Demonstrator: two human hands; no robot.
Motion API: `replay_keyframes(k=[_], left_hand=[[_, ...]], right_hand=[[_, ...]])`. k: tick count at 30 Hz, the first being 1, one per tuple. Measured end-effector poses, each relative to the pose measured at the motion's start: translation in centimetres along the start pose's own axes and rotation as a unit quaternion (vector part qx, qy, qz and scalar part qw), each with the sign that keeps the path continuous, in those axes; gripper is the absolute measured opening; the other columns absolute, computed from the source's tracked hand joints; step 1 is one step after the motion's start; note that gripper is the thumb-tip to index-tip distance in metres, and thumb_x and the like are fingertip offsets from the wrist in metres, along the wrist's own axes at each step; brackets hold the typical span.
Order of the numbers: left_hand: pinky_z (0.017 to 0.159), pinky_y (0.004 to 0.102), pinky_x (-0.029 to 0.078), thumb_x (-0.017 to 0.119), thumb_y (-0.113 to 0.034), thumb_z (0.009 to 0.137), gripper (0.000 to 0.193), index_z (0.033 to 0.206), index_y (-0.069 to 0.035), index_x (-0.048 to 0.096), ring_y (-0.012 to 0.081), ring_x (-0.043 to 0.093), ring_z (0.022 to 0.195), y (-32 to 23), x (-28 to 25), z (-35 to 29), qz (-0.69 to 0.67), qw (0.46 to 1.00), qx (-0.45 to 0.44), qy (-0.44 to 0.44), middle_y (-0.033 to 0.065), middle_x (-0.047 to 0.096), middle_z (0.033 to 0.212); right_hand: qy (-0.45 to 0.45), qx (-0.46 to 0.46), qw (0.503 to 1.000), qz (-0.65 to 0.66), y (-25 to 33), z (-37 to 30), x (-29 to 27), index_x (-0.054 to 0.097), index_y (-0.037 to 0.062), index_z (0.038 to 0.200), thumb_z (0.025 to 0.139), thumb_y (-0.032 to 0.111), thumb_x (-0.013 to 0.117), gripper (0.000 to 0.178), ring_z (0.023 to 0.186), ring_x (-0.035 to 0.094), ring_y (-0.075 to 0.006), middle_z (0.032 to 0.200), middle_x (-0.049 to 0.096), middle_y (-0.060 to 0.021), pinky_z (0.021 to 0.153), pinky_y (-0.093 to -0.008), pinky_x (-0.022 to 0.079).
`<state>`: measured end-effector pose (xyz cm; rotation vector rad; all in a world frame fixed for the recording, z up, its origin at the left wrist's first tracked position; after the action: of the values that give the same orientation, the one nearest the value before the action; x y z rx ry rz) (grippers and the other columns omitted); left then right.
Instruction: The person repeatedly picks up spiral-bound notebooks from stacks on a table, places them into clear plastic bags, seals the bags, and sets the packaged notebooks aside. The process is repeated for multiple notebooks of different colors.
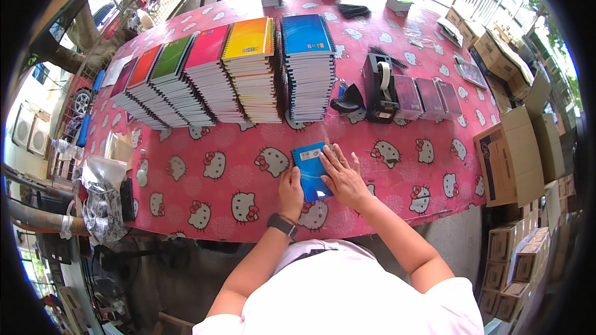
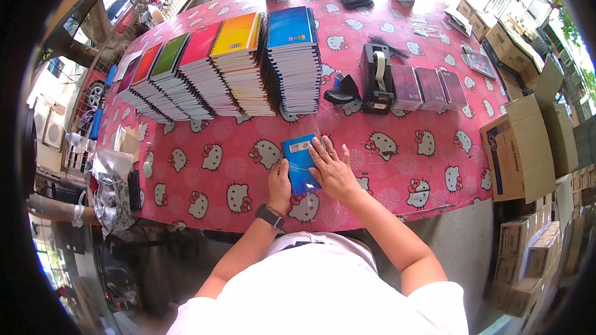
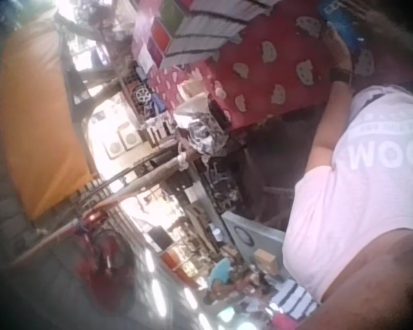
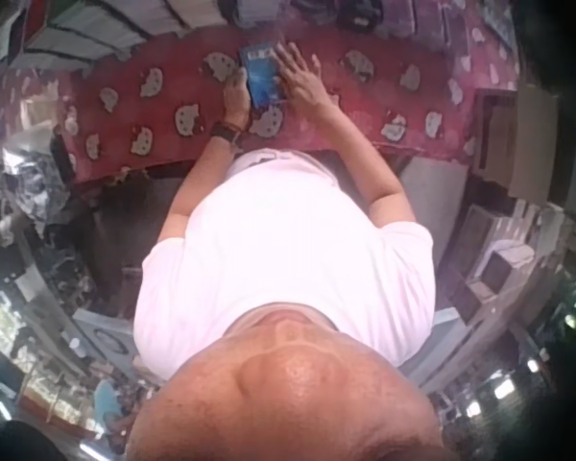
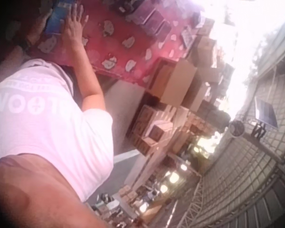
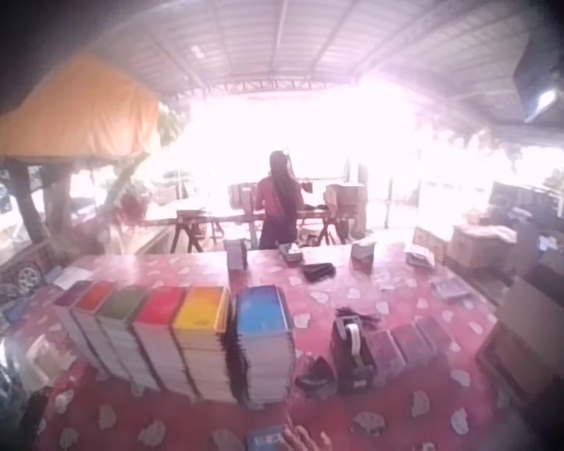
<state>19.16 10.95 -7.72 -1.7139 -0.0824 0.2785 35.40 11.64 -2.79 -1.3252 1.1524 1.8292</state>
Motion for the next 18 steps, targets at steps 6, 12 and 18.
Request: replay_keyframes(k=[6,12,18], left_hand=[[0.09,0.0455,0.039,0.031,-0.036,0.098,0.048,0.113,0.0,0.057,0.038,0.049,0.104,-0.3,1.9,-0.2,0.21,0.973,0.063,-0.068,0.0211,0.055,0.112],[0.089,0.0469,0.039,0.036,-0.033,0.097,0.043,0.114,0.0,0.057,0.0383,0.049,0.106,-0.8,0.7,0.3,0.198,0.978,0.072,0.007,0.0214,0.054,0.115],[0.072,0.0398,0.046,0.058,-0.024,0.086,0.028,0.099,0.0,0.062,0.0353,0.06,0.082,-2.1,-7.8,0.6,0.493,0.804,0.28,-0.18,0.0196,0.062,0.095]], right_hand=[[-0.002,0.013,1.0,-0.018,0.7,0.1,0.6,0.028,0.0117,0.143,0.095,0.028,0.039,0.052,0.142,0.002,-0.0249,0.152,0.018,-0.0028,0.105,-0.0616,0.001],[0.021,0.011,0.999,-0.024,1.4,0.4,1.0,0.025,0.0145,0.144,0.094,0.024,0.039,0.053,0.142,0.001,-0.0253,0.153,0.014,0.0001,0.104,-0.0644,0.0],[0.003,0.015,0.999,-0.028,1.4,0.3,0.7,0.024,0.0152,0.145,0.093,0.025,0.041,0.055,0.141,0.001,-0.0311,0.153,0.014,0.0,0.104,-0.0648,0.001]])
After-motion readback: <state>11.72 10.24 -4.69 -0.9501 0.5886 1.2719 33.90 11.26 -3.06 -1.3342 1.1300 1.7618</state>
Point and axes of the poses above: each hand's wrist, its own z-axis towards the middle knuckle, its own x-axis out of the palm, y = z × x, the point moved 3 cm from there along z, towards the middle knuckle
